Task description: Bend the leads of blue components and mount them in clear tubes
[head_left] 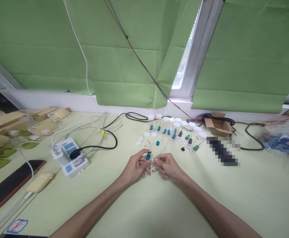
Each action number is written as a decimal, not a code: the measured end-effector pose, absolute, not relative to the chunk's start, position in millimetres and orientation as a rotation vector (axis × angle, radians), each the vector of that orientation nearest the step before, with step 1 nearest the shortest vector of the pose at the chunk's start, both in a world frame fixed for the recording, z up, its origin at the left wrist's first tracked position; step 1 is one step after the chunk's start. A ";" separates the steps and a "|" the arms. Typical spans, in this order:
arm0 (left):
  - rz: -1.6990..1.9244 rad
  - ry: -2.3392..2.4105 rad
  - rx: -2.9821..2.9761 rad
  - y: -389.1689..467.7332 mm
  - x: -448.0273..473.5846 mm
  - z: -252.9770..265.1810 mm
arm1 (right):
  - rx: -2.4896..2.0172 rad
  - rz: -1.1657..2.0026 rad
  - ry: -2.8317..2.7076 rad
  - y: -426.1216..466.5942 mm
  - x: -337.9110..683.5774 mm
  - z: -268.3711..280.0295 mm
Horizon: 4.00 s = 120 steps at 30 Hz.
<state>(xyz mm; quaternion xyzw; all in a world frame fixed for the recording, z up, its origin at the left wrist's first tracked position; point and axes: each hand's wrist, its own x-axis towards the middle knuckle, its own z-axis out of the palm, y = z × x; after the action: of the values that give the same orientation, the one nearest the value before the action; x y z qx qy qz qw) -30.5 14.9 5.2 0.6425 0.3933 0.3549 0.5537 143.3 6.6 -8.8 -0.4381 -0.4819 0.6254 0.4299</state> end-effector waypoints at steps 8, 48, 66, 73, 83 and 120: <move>0.889 0.952 1.586 15.1 -29.9 11.1 | -1.076 1.438 -1.280 7.5 143.4 -10.7; 1.017 1.034 1.094 29.6 -42.5 20.2 | -1.263 0.446 -1.848 6.8 149.1 -8.9; 0.982 0.956 1.219 21.8 -25.6 12.1 | -1.043 1.080 -1.297 6.2 138.1 -2.8; 1.131 1.255 1.655 31.5 -37.1 10.3 | -1.080 0.854 -1.346 -1.7 140.6 4.4; 1.160 1.504 2.154 49.4 -53.4 -0.8 | -1.053 0.383 -1.674 -5.1 143.0 1.0; 1.252 1.557 2.306 57.1 -50.9 -1.3 | -0.891 0.286 -1.755 -3.0 141.1 -0.6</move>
<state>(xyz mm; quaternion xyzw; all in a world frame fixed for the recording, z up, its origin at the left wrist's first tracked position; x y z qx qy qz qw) -50.9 57.1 -1.3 0.7550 0.5097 0.4100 0.0450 141.1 -3.0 -0.6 -0.3755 -0.7398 0.1204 0.5451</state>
